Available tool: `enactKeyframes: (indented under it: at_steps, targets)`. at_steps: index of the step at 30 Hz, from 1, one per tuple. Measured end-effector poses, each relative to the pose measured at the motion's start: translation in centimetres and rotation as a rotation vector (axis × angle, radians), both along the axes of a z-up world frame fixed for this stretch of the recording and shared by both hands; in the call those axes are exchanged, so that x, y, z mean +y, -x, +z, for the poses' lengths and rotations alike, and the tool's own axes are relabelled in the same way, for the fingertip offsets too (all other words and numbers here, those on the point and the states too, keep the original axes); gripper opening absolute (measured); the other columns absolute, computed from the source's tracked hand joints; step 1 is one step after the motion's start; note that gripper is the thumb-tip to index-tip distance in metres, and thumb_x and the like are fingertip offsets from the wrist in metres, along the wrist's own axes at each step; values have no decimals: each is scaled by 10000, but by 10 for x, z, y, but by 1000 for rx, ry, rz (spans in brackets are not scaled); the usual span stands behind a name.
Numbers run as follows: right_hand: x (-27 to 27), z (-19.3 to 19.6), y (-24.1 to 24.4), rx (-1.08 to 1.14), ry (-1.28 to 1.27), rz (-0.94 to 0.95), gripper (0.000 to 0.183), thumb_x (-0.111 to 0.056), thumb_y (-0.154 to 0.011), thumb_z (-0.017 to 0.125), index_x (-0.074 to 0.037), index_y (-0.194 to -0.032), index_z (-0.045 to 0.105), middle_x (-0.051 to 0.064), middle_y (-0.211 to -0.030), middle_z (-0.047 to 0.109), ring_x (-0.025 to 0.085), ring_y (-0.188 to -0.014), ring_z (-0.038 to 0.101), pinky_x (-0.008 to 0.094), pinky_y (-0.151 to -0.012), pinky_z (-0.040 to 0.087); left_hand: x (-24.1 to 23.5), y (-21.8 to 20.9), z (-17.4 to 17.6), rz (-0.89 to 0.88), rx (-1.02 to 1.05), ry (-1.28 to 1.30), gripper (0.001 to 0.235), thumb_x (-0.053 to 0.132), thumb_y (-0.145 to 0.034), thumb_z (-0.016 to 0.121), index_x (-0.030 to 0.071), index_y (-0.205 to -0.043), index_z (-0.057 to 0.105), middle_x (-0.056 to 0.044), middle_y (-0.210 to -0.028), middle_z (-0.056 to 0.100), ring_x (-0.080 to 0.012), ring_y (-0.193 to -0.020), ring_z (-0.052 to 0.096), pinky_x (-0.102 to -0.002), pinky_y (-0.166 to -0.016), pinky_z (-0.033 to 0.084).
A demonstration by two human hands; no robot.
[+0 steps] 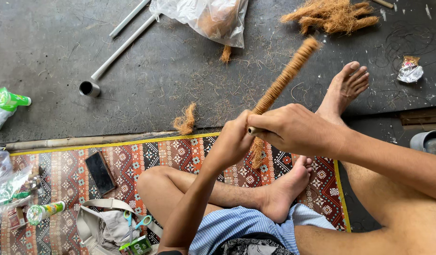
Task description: The person sits on a mat and wraps fibrous material around a white PVC pipe to form a broom head. They repeatedly pull strands of fiber, wrap them tightly around the pipe, and adjust the bundle by hand.
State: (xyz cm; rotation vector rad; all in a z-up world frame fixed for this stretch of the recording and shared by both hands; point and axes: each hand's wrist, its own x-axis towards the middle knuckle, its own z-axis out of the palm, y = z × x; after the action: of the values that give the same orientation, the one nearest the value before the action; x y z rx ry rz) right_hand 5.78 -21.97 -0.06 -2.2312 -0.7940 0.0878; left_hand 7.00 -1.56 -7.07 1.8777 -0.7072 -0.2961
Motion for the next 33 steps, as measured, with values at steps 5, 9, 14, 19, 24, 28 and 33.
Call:
enactKeyframes:
  at_steps: [5,9,14,19,24,28,33]
  targets:
    - [5,12,3,128,310,35,174,-251,-910,661,-121,-987,574,138,-654,657,378,-630,672,509,-558,495,-5,10,-6,-129,-249,-467,157,205,-999,608,58,-951,637,-188,-810,692,-400,-724,676,-501,-597,528]
    - [2,18,1,166,166,113,157,-206,-884,673,-122,-1009,626,171,-655,657,410,-643,658,515,-543,471,-7,22,4,-259,-216,-557,181,241,-983,586,79,-997,664,-181,-789,685,-389,-636,666,-517,-511,501]
    - [-3,24,-5,449,57,171,164,-211,-936,653,-65,-973,589,182,-663,643,370,-579,607,456,-566,475,-4,27,34,-329,-111,-603,237,303,-1015,546,104,-1088,654,-175,-762,680,-376,-590,665,-513,-483,497]
    - [-5,22,-2,534,-13,207,164,-179,-915,660,-56,-981,574,163,-673,641,297,-548,557,423,-560,477,-7,37,55,-390,-128,-591,244,265,-1007,549,65,-1124,625,-177,-770,674,-364,-587,673,-503,-487,520]
    - [-10,12,-6,577,-38,325,250,-162,-914,695,-14,-884,496,124,-651,601,208,-585,494,393,-585,474,2,47,62,-485,-255,-545,181,160,-954,567,45,-1073,642,-163,-764,643,-339,-547,665,-469,-466,517]
    - [-11,5,-7,630,-51,425,251,-162,-909,708,-19,-863,507,82,-668,551,162,-625,476,367,-597,460,5,53,65,-440,-416,-392,98,133,-925,599,38,-947,595,-153,-929,688,-287,-552,662,-419,-474,519]
    - [-12,-2,-8,654,-122,508,246,-166,-930,706,-31,-873,508,48,-685,495,123,-674,437,339,-614,446,6,58,73,-489,-450,-464,126,133,-912,633,49,-877,545,-104,-591,584,-271,-508,645,-426,-460,497]
